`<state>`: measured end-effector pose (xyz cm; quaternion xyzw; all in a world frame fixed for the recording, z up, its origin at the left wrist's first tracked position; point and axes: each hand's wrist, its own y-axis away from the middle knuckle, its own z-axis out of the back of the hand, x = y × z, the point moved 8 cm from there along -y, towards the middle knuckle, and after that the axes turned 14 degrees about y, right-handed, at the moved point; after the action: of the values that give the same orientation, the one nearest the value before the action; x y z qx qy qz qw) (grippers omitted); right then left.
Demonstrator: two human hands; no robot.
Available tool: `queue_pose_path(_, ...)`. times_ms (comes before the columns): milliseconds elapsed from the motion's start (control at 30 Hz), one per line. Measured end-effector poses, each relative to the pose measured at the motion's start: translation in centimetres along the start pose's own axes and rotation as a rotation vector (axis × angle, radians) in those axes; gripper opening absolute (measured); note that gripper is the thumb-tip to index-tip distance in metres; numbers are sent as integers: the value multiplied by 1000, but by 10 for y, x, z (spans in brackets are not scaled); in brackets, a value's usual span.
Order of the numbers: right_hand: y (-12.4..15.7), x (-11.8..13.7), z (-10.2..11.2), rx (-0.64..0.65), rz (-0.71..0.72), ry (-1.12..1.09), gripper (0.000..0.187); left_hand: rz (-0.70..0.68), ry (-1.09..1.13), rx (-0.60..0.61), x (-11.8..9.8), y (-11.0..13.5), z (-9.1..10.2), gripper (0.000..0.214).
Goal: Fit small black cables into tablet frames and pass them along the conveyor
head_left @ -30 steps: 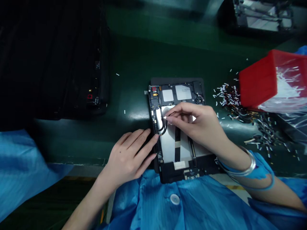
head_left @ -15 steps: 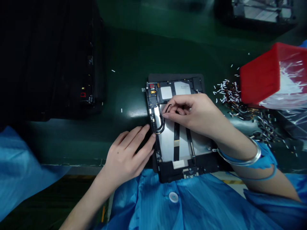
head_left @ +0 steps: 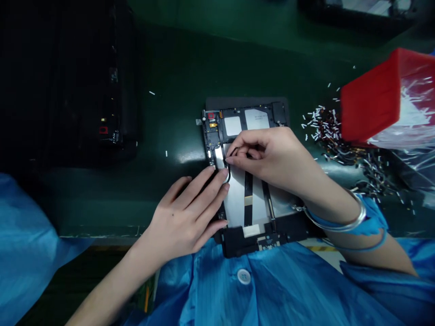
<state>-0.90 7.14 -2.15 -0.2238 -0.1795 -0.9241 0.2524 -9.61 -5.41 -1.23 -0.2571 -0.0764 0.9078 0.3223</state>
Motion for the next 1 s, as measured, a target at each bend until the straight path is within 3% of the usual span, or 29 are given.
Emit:
queue_pose_path(633,1,2,0,-92,48,20,6,-35,85,60,2,-5,3,46)
queue_pose_path(1000,-3,-3,2,-101,-16,-86,9,-67,114,36,3,-10,5,46)
